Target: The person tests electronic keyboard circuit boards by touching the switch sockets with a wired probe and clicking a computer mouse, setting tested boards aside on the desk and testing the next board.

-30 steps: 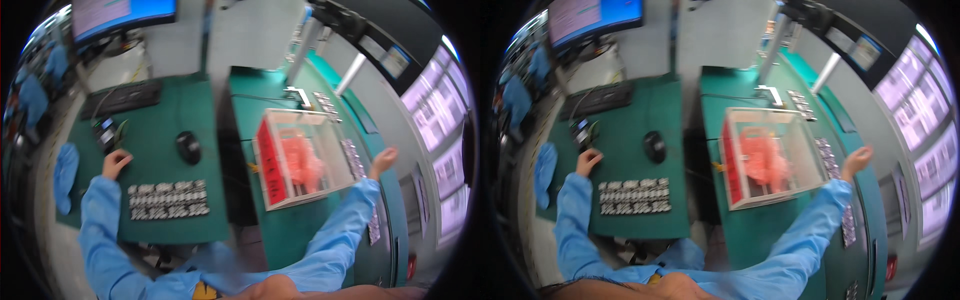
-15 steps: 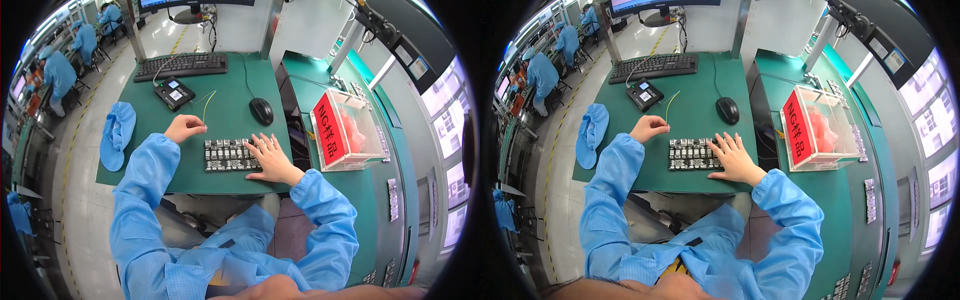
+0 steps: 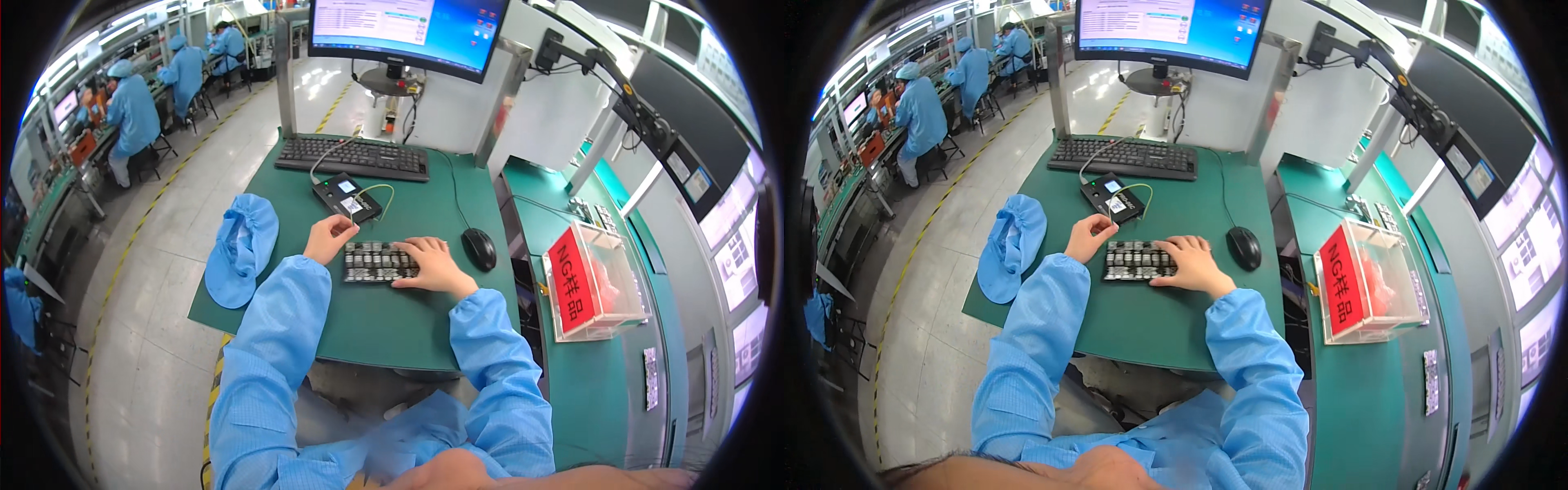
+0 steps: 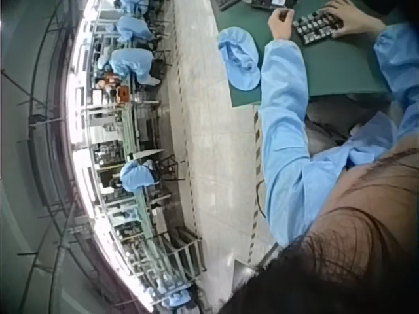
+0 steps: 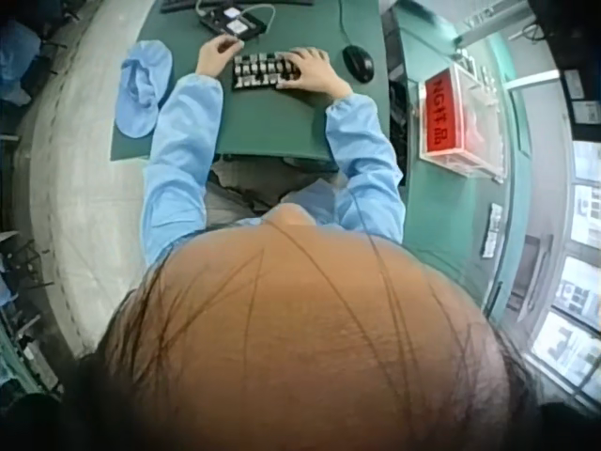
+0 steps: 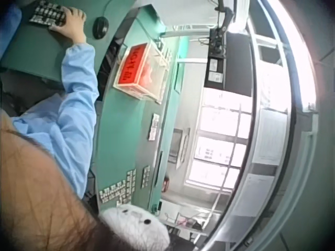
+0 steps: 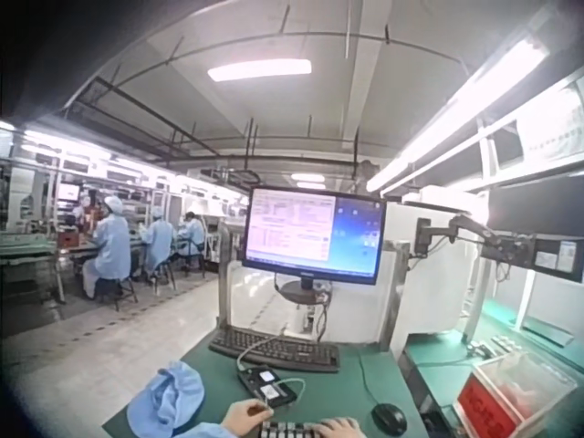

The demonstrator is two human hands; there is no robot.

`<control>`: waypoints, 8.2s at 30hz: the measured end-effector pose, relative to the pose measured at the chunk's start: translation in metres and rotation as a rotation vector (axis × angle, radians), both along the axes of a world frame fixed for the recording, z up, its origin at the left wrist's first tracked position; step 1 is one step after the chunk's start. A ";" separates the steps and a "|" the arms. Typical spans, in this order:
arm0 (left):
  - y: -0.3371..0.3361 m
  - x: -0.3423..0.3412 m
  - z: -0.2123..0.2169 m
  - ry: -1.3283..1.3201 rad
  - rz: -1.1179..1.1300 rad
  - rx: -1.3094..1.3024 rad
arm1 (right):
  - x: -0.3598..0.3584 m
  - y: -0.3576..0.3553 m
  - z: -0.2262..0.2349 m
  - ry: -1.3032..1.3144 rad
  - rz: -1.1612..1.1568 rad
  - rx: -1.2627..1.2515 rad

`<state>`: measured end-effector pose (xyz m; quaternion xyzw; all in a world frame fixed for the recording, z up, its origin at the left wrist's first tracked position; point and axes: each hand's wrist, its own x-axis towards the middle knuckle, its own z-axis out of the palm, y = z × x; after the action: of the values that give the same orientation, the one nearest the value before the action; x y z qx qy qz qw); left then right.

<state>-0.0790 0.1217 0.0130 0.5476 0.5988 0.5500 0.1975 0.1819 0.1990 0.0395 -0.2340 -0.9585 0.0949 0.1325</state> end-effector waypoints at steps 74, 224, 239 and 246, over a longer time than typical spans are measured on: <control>0.009 -0.008 -0.017 0.244 -0.164 -0.060 | 0.090 0.067 -0.014 0.299 -0.467 0.252; 0.012 -0.006 -0.026 0.204 -0.114 -0.058 | 0.082 0.069 -0.035 0.397 -0.481 0.247; 0.011 -0.006 -0.028 0.204 -0.107 -0.072 | 0.078 0.061 -0.030 0.428 -0.523 0.194; 0.013 -0.005 -0.026 0.207 -0.110 -0.062 | 0.080 0.063 -0.030 0.385 -0.536 0.182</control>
<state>-0.0841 0.1343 -0.0135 0.6273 0.6017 0.4600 0.1812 0.2624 0.2618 0.0094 -0.4428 -0.8248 0.0131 0.3515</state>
